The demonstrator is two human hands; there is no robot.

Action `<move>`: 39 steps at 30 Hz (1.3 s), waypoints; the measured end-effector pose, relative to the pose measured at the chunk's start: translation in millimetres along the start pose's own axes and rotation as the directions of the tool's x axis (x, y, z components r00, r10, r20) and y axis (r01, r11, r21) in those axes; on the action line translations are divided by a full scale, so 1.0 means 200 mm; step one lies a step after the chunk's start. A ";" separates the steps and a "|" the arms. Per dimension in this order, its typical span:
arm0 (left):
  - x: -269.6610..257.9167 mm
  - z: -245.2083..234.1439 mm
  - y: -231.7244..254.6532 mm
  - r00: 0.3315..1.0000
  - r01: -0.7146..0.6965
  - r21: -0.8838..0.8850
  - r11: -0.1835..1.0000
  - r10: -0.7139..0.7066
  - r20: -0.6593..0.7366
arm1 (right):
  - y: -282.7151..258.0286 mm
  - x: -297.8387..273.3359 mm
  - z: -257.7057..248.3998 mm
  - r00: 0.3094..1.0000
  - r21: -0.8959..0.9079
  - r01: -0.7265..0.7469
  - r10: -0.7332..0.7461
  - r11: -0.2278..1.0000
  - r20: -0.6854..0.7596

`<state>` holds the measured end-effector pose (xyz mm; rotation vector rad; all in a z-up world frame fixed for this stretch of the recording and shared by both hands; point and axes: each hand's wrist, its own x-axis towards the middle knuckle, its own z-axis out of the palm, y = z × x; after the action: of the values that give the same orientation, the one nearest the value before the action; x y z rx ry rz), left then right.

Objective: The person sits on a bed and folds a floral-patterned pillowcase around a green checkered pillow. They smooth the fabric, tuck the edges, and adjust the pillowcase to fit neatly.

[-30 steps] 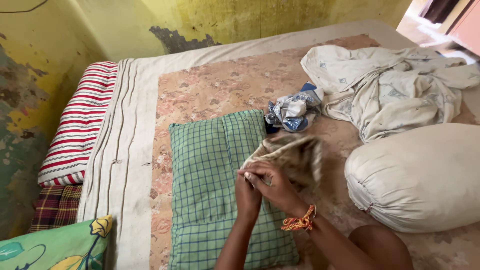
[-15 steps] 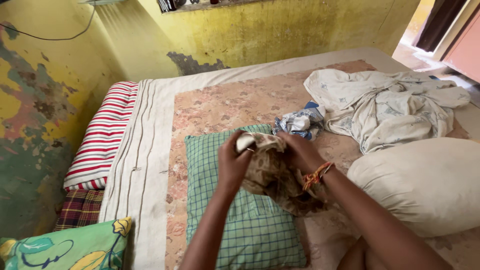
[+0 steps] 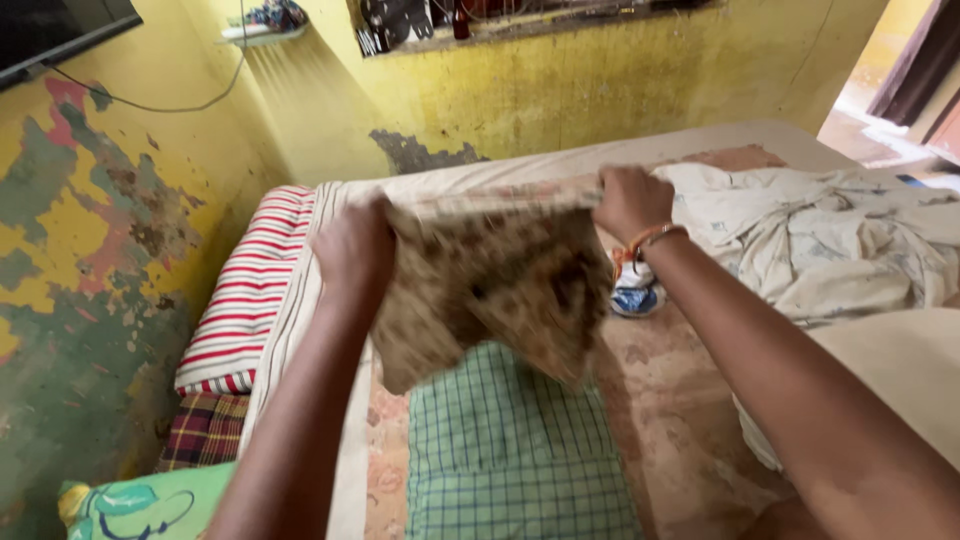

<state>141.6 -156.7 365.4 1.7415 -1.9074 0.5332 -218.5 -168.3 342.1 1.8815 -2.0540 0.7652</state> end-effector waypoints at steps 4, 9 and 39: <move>0.42 -0.37 -0.16 0.687 -0.089 0.121 0.989 0.149 -0.712 | -0.08 0.27 -0.15 0.961 0.254 0.042 0.030 0.966 -0.275; 0.28 -0.38 -0.25 0.945 -0.059 -0.521 0.852 -0.120 -0.304 | 0.06 0.29 0.04 0.795 0.672 -0.575 0.123 0.467 0.594; -0.45 0.31 -0.19 0.337 0.081 -0.266 0.961 0.225 0.914 | -0.02 -0.57 0.52 0.684 0.621 -0.317 -0.281 0.717 0.673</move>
<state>179.3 -124.9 260.3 1.9269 -2.6067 -0.9956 -182.2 -126.4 198.1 3.0281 -2.4250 1.0163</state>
